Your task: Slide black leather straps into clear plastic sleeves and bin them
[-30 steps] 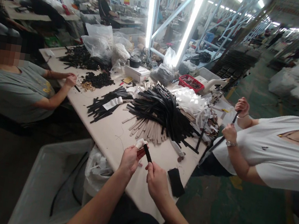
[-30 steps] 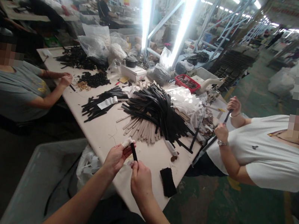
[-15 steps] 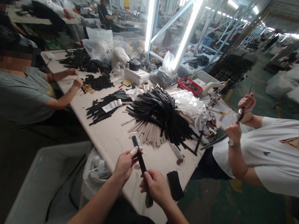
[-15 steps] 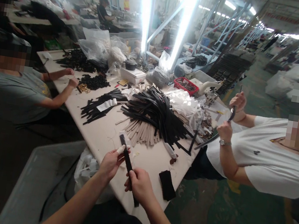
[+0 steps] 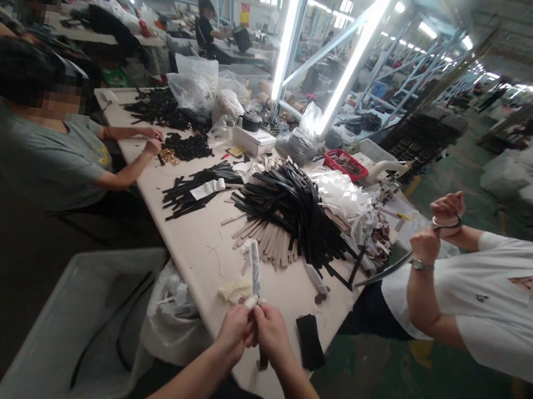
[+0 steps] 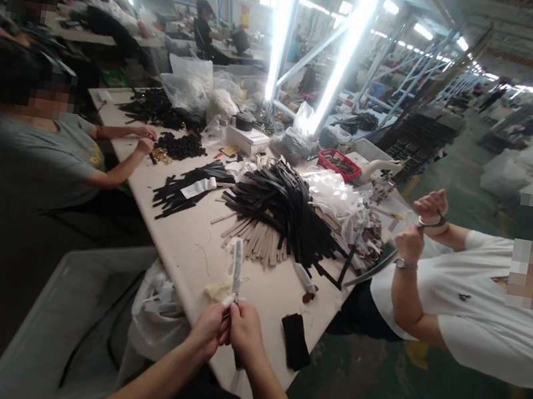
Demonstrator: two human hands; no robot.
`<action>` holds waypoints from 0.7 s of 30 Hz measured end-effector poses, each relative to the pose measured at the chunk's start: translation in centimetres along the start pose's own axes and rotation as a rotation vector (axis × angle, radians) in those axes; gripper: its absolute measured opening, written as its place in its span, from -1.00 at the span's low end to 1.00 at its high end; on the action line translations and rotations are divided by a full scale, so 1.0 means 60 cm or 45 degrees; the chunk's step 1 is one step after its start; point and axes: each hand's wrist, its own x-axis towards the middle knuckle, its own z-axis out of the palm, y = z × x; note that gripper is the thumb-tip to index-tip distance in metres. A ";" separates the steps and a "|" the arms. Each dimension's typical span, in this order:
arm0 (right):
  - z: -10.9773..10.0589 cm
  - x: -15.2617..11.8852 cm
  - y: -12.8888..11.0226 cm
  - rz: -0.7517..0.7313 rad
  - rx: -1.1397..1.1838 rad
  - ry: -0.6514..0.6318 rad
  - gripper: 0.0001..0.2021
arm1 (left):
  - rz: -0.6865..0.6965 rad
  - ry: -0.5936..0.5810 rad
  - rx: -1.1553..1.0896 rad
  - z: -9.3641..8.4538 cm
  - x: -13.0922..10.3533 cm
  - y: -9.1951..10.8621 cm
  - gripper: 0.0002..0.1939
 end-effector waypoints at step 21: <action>-0.016 -0.111 0.001 0.233 -0.437 0.081 -0.67 | 0.136 0.126 -0.008 -0.003 -0.069 -0.014 -0.69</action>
